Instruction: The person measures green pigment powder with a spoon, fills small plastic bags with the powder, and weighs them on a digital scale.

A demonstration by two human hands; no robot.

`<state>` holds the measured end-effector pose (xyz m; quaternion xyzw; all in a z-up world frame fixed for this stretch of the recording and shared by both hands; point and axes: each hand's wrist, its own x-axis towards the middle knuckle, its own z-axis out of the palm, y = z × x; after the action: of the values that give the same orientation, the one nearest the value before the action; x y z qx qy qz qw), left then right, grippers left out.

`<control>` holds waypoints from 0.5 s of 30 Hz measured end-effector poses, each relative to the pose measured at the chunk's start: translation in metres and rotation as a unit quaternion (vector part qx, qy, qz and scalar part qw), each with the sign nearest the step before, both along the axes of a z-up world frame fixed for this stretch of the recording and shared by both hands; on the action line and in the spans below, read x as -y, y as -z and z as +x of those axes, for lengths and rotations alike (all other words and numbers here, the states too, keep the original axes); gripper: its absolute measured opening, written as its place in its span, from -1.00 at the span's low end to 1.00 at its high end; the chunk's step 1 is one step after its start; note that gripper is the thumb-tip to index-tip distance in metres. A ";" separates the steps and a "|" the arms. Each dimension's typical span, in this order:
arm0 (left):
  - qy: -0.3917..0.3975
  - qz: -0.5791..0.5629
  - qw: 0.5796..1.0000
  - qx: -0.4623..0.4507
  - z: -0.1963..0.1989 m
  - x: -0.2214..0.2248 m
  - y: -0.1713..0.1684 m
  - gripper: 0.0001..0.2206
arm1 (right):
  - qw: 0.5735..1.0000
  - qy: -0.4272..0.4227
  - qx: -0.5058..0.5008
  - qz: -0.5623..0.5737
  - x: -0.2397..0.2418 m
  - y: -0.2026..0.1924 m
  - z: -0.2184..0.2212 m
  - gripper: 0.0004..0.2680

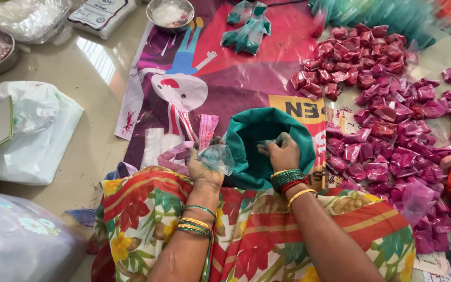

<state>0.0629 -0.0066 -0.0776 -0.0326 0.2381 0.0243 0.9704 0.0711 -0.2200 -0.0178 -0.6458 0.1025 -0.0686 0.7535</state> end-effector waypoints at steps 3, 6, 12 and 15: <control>-0.010 -0.010 1.000 0.016 0.002 0.001 0.011 -0.68 | 0.998 -0.013 -0.018 0.058 -0.002 -0.008 -0.001 -0.89; -0.014 -0.017 1.000 -0.009 0.000 0.000 0.001 -0.70 | 0.995 -0.004 -0.029 0.097 0.000 -0.011 -0.001 -0.89; -0.013 -0.015 1.000 0.005 -0.001 -0.003 0.007 -0.70 | 0.991 0.017 -0.017 0.135 0.017 -0.021 -0.004 -0.87; -0.010 -0.009 1.000 0.012 -0.001 -0.002 0.007 -0.68 | 0.990 0.048 -0.006 0.134 0.025 -0.045 -0.017 -0.87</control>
<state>0.0620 -0.0043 -0.0844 -0.0436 0.2266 0.0316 0.9725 0.0536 -0.2451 0.0272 -0.5337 0.1460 -0.0860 0.8286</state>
